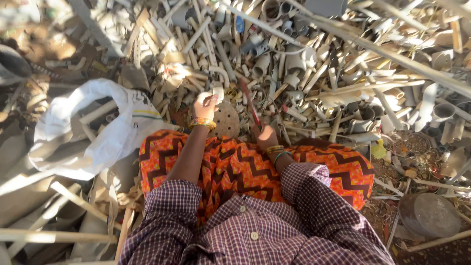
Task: The person uses a tool to scrape the surface and edges of a white pipe, turning it over to work on different sides while sitting near a pile of scrap materials.
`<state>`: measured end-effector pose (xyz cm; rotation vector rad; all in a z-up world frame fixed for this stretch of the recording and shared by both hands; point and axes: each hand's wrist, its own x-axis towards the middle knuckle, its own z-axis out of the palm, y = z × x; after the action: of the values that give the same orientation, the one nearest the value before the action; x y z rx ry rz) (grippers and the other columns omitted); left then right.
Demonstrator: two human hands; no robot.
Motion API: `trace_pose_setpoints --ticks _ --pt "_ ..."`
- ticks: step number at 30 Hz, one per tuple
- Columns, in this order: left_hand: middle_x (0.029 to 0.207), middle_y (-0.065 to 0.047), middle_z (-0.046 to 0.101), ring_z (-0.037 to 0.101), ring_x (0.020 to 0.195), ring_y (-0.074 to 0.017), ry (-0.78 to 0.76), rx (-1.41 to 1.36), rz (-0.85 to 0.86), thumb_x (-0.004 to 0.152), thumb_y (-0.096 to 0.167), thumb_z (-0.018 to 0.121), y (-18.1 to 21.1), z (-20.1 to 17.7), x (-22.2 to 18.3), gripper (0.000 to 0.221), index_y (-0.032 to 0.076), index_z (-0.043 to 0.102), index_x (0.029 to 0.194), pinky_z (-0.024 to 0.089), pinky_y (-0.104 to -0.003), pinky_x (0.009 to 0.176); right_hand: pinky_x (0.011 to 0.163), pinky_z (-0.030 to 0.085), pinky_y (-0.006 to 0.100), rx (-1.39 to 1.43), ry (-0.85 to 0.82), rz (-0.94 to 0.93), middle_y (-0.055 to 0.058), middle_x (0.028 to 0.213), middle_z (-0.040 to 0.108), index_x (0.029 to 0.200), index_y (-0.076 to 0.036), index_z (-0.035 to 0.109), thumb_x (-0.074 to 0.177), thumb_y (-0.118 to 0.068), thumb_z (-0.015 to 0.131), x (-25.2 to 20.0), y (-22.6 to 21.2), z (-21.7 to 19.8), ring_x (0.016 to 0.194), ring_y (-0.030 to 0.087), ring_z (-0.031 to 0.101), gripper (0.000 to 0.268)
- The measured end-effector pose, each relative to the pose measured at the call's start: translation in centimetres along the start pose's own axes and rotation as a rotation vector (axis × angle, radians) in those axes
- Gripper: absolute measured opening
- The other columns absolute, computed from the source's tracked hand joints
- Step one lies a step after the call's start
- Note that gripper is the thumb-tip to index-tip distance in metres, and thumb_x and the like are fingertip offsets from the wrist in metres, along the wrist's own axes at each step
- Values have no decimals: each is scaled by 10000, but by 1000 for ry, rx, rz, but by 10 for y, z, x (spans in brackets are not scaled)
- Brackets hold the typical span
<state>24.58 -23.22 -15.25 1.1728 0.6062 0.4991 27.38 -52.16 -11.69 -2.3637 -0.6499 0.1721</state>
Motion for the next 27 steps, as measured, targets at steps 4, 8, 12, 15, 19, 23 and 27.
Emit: trace_pose_setpoints --ticks 4,8,12,15,19,23,27 --pt "1063 -121 733 741 956 -215 -114 113 -39 939 113 730 -8 -7 -22 256 -7 655 1153 678 -332 762 514 491 449 7 -24 114 197 664 646 1214 -32 620 1047 -374 576 3 -27 -11 560 348 635 383" --pt "1085 -136 767 750 1003 -186 -180 391 124 951 109 736 -9 0 -31 258 -22 682 1167 609 -328 890 450 480 450 -176 202 -204 213 681 624 1146 24 530 1068 -365 621 -14 -58 -19 522 375 616 407" --pt "1018 -136 769 736 939 -204 -199 520 253 913 119 767 -20 7 -38 227 -18 731 1090 583 -344 831 434 491 440 -156 64 -274 224 686 622 1074 -15 519 1055 -317 621 -26 -83 -29 502 381 620 319" --pt "952 -122 773 745 884 -200 -268 551 261 931 144 756 -18 10 -45 200 0 745 1069 575 -327 787 456 497 454 -183 68 -298 213 677 633 1085 -26 532 1060 -280 609 -26 -87 -34 533 392 625 267" --pt "883 -141 745 728 816 -215 -277 651 305 922 136 740 -3 12 -54 181 18 741 1059 556 -331 726 458 509 453 -188 39 -275 218 703 646 1094 -4 527 1059 -274 617 -25 -83 -29 532 392 628 287" --pt "802 -173 704 670 710 -289 -283 824 167 946 201 746 24 20 -69 176 63 752 1054 511 -373 670 478 520 470 -258 128 -238 204 661 655 1139 0 554 1026 -273 632 -23 -81 -26 551 399 646 305" --pt "849 -172 717 708 770 -295 -251 751 357 928 177 731 32 20 -79 179 49 739 1052 545 -377 702 479 518 465 -171 56 -237 208 717 677 1118 -19 550 1044 -256 619 -26 -82 -29 561 397 649 258"
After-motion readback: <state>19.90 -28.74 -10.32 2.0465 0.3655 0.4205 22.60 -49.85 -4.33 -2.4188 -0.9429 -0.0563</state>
